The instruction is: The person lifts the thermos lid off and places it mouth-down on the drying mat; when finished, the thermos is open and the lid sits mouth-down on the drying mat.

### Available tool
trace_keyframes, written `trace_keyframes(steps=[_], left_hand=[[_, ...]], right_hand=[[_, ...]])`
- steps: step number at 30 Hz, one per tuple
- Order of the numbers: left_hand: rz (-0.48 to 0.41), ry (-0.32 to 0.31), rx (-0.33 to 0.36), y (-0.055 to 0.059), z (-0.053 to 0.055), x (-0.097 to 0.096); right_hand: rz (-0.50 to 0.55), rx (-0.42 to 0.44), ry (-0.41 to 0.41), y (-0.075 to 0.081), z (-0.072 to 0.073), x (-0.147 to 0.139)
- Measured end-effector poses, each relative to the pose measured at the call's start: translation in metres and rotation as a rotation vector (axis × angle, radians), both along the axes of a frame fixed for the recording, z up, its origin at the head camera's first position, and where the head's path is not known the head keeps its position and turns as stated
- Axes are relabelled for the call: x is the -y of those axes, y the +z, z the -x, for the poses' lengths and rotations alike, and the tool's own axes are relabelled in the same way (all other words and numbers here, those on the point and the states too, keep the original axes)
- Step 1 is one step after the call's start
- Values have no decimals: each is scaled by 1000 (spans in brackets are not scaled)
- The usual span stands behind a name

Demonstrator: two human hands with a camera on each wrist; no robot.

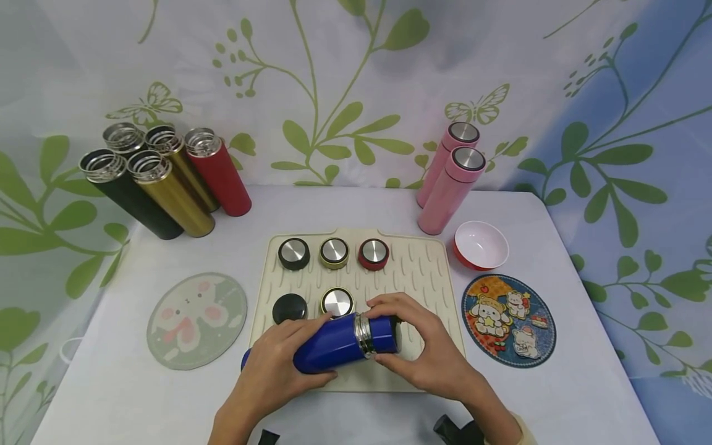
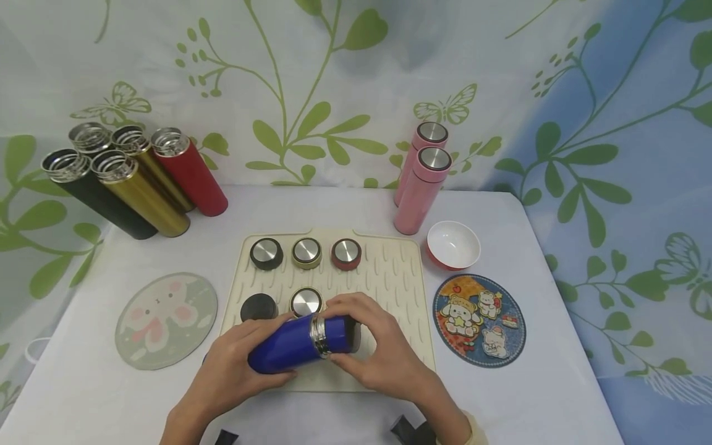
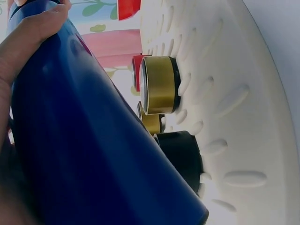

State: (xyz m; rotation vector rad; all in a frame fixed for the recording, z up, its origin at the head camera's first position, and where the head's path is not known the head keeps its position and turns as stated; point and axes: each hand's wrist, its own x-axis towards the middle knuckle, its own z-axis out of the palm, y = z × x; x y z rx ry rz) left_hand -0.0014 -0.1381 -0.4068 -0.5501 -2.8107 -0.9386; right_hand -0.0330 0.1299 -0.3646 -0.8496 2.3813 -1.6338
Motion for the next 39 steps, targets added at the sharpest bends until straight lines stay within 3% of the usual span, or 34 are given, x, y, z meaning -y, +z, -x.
trace_keyframes(steps=[4,9,14,20,25,31,39], left_hand=[[-25,12,-13,-1,0,3],[-93,16,-27,0,0,9],[-177,24,-98,7,0,14],[-332,19,-188,14,1,22],[-406,31,-290,14,5,29],[-432,65,-318,11,8,35],[-464,99,-343,12,8,38]], right_hand=[[-14,-16,-56,-2,2,-1],[-84,8,-197,-8,5,-3],[-189,-3,-270,-15,12,-6],[-294,-81,-260,-30,22,-7],[-340,-102,-215,-48,31,-4],[-429,-152,-200,-71,43,0],[-515,-134,-219,-84,52,5]])
